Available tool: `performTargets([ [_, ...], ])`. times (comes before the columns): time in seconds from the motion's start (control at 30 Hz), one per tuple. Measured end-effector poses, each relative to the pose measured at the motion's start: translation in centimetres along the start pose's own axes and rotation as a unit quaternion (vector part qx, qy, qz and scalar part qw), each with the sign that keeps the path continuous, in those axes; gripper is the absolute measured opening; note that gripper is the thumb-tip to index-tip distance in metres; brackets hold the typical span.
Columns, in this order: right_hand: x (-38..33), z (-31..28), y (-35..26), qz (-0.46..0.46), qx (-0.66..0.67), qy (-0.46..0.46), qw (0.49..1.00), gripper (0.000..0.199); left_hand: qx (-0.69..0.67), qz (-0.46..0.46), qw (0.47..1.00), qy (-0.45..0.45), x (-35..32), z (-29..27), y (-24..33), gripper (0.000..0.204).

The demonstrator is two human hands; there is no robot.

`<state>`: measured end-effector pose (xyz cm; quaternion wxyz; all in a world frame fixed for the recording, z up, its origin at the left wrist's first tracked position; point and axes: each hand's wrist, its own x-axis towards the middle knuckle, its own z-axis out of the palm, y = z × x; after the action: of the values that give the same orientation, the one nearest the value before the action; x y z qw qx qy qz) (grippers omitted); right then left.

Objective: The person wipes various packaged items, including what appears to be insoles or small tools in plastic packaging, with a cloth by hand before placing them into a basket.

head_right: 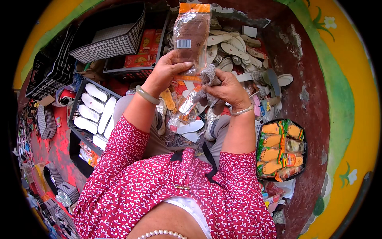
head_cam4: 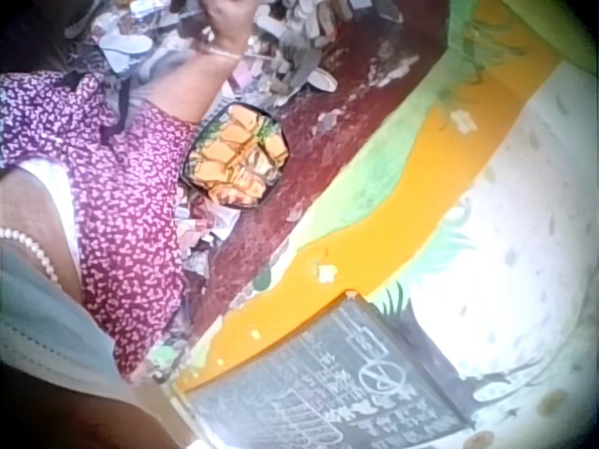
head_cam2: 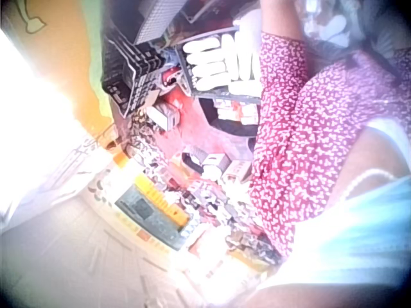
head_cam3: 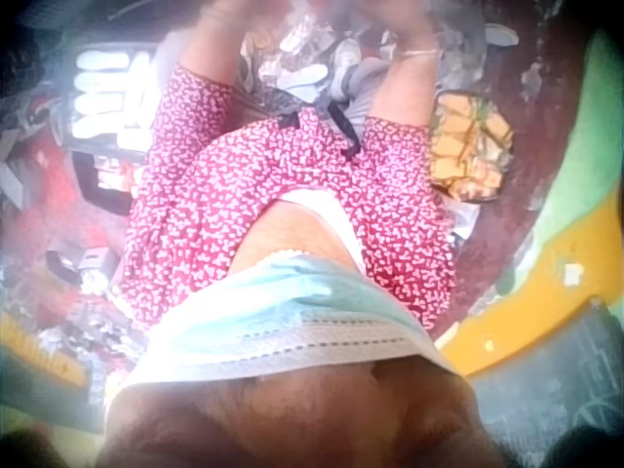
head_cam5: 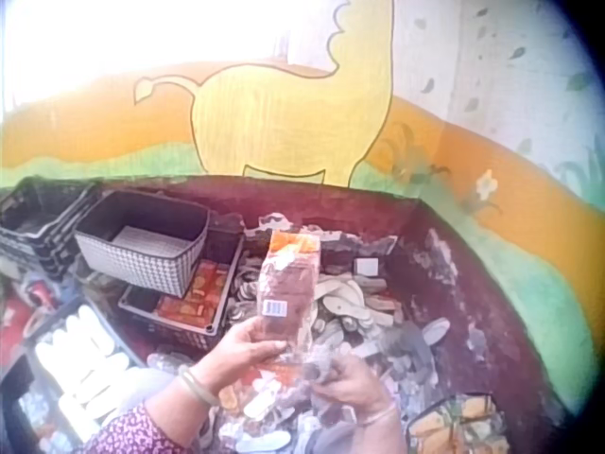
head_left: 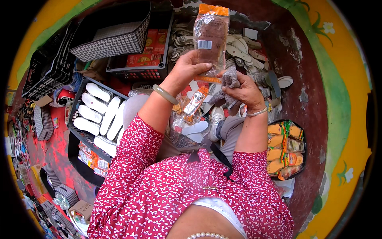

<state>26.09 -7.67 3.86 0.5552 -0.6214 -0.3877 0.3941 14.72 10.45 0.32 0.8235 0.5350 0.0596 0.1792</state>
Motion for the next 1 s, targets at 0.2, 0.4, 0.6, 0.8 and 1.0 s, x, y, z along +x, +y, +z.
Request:
performTargets([
  [0.2,0.3,-0.2,0.3,-0.001,0.072,0.065,0.995,0.017,0.020,-0.010,1.000,0.014,-0.1,0.3,0.0,0.033],
  [0.4,0.1,0.2,0.4,-0.015,0.090,0.040,0.995,0.021,-0.039,-0.015,0.999,-0.002,-0.2,0.4,0.7,0.033],
  [0.6,0.0,0.0,0.8,0.021,0.049,0.028,0.998,0.024,-0.051,-0.035,0.998,-0.013,-0.2,0.2,0.3,0.033],
  [0.8,-0.2,-0.2,0.0,0.073,0.113,0.036,0.990,0.021,-0.045,-0.016,0.998,0.050,-0.4,0.5,1.2,0.031],
  [1.0,-0.3,-2.6,0.6,0.000,0.113,0.177,0.978,0.021,-0.086,0.016,0.994,0.061,0.0,-0.3,1.1,0.028],
])
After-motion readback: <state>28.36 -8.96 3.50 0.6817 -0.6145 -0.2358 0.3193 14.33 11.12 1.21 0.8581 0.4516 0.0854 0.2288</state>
